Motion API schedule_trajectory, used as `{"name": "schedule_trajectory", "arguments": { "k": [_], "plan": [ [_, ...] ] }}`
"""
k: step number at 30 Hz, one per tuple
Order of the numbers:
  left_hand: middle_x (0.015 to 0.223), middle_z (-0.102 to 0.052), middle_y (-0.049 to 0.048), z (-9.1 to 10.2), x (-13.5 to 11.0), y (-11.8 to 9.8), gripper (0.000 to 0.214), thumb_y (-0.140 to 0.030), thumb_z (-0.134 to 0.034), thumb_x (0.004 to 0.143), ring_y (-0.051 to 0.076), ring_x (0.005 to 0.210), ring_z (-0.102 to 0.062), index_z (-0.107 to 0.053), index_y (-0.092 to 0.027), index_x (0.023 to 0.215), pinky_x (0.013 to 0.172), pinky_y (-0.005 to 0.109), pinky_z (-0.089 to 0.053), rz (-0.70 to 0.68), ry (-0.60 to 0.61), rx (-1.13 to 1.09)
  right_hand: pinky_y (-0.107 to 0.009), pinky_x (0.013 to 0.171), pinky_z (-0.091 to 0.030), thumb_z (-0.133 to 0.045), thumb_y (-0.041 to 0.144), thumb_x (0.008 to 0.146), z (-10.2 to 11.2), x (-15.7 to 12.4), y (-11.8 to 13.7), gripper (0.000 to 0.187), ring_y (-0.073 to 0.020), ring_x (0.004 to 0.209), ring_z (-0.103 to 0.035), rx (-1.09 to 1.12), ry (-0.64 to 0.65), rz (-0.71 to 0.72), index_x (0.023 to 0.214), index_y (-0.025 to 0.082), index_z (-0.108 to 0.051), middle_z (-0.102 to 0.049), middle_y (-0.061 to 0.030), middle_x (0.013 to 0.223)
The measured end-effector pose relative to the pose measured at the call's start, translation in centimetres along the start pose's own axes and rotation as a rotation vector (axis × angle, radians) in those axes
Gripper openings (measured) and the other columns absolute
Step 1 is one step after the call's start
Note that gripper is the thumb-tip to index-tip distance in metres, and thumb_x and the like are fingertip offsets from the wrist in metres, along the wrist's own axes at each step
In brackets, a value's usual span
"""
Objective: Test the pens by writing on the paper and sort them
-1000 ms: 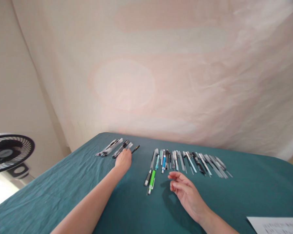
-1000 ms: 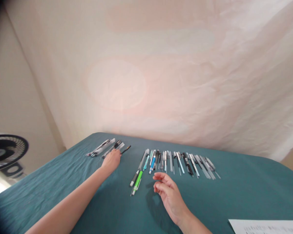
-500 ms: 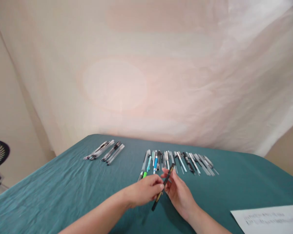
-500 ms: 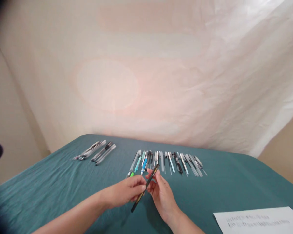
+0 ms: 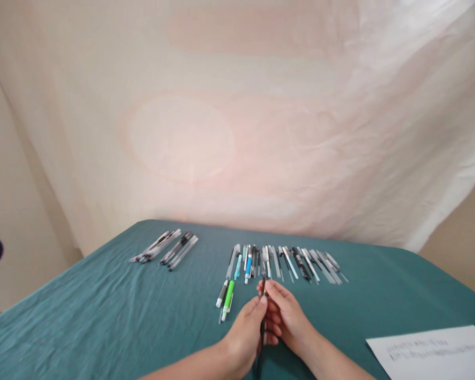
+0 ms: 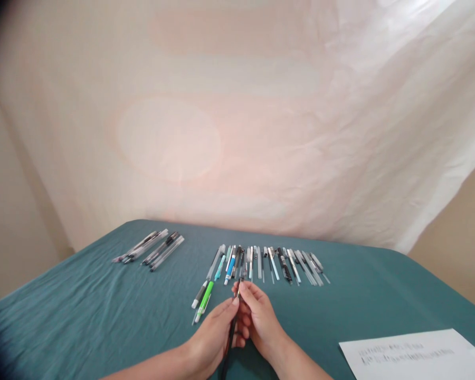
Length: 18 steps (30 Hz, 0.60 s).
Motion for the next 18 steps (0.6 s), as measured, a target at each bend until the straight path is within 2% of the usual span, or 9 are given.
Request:
{"name": "schedule_trajectory", "arguments": {
  "k": [2, 4, 7, 11, 18],
  "plan": [
    [0.062, -0.043, -0.004, -0.05, 0.22, 0.06, 0.029, -0.044, -0.042, 0.081, 0.002, 0.043, -0.033, -0.042, -0.015, 0.078, 0.04, 0.016, -0.019, 0.021, -0.025, -0.055, -0.014, 0.034, -0.033, -0.064, 0.043, 0.07, 0.01, 0.1, 0.24, 0.028, -0.0021, 0.034, -0.039, 0.015, -0.003, 0.038, 0.08, 0.017, -0.061, -0.057, 0.0029, 0.061],
    [0.056, -0.035, -0.0074, -0.05, 0.38, -0.04, 0.029, -0.045, -0.044, 0.08, 0.001, 0.039, -0.019, -0.04, -0.017, 0.075, 0.038, 0.017, -0.008, 0.059, -0.008, -0.058, -0.016, 0.047, -0.041, -0.066, 0.039, 0.069, 0.08, 0.24, 0.53, 0.024, -0.0058, 0.05, -0.05, 0.045, -0.014, 0.088, 0.076, 0.016, -0.062, -0.06, 0.0, 0.069],
    [0.051, -0.025, -0.0101, 0.18, 0.4, -0.21, 0.029, -0.046, -0.042, 0.081, 0.002, 0.038, -0.011, -0.035, -0.019, 0.073, 0.038, 0.019, -0.003, 0.095, -0.008, -0.033, -0.02, 0.064, -0.043, -0.065, 0.034, 0.071, 0.2, 0.42, 0.61, 0.018, -0.0104, 0.068, -0.054, 0.067, -0.006, 0.116, 0.072, 0.016, -0.063, -0.061, -0.0014, 0.075],
    [0.051, -0.022, -0.0109, 0.34, 0.09, -0.28, 0.026, -0.046, -0.038, 0.083, 0.002, 0.037, -0.01, -0.032, -0.022, 0.076, 0.039, 0.02, -0.003, 0.12, -0.026, -0.008, -0.022, 0.068, -0.041, -0.064, 0.031, 0.074, 0.43, 0.39, 0.32, 0.014, -0.0112, 0.071, -0.053, 0.061, -0.008, 0.124, 0.073, 0.017, -0.064, -0.061, -0.0007, 0.075],
    [0.049, -0.022, -0.0111, 0.17, -0.11, -0.45, 0.028, -0.049, -0.038, 0.082, 0.003, 0.037, -0.011, -0.033, -0.023, 0.078, 0.038, 0.021, -0.002, 0.145, -0.02, 0.034, -0.023, 0.068, -0.041, -0.064, 0.034, 0.073, 0.51, 0.29, 0.31, 0.017, -0.0113, 0.069, -0.052, 0.04, -0.015, 0.139, 0.074, 0.016, -0.064, -0.061, -0.0015, 0.077]
  ]
}}
Point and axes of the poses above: each hand's wrist, its own x-axis towards the middle knuckle, its own z-axis out of the back of the hand, y = z × x, the point moved 4 cm from there along x, towards the middle knuckle
